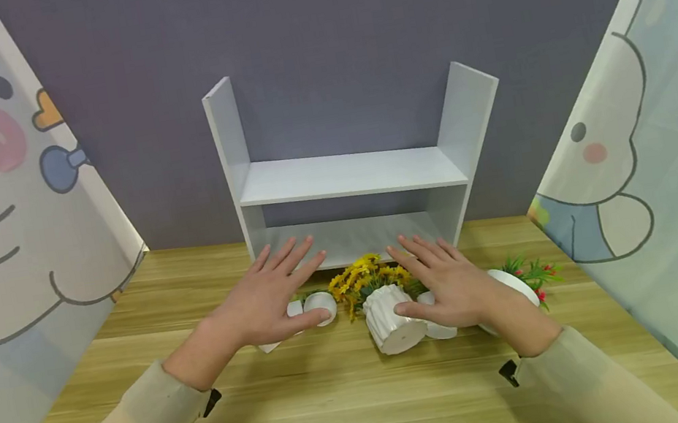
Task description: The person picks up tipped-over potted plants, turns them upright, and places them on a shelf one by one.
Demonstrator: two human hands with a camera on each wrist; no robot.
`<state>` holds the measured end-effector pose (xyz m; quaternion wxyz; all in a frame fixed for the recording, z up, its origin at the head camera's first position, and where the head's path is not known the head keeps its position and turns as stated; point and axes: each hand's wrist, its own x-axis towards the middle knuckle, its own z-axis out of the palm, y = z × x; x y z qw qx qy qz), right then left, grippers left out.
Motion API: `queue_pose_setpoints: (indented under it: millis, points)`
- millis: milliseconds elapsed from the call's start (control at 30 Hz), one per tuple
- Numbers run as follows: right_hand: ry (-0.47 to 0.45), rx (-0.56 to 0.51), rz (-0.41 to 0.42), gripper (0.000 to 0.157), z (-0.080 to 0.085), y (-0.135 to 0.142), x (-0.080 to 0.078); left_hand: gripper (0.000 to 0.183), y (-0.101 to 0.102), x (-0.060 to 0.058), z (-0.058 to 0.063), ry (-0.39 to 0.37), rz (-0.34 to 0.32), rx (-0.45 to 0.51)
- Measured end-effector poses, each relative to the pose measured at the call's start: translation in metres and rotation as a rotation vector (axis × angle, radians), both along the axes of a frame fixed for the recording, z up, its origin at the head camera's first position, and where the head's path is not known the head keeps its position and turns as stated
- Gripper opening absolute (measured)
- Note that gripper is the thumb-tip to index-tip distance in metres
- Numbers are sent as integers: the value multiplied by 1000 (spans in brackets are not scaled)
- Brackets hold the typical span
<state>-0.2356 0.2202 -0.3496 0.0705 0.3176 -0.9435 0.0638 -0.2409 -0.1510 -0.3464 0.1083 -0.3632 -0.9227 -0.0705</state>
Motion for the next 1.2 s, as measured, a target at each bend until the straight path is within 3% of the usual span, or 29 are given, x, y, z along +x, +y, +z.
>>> queue_pose_setpoints:
  millis: [100, 233, 367, 567, 667, 833, 1033, 1200]
  points:
    - [100, -47, 34, 83, 1, -1, 0, 78, -2, -4, 2, 97, -58, 116]
    - [234, -130, 63, 59, 3, 0, 3, 49, -9, -18, 14, 338, -168, 400]
    - [282, -186, 46, 44, 4, 7, 7, 36, -20, -35, 46, 524, -187, 652]
    - [342, -225, 46, 36, 2, 21, 11, 35, -37, -66, 105, 660, -84, 950]
    - [385, -233, 70, 35, 1, 25, 12, 41, -43, -83, 128, 619, -20, 994]
    - [426, -244, 91, 34, -1, 30, 12, 47, -47, -111, 150, 411, 66, 966]
    - [447, -262, 120, 34, -2, 33, 12, 40, -43, -132, 157, 246, 129, 1008]
    - [468, -267, 139, 33, -2, 36, 10, 34, -39, -142, 155, 207, 117, 1100]
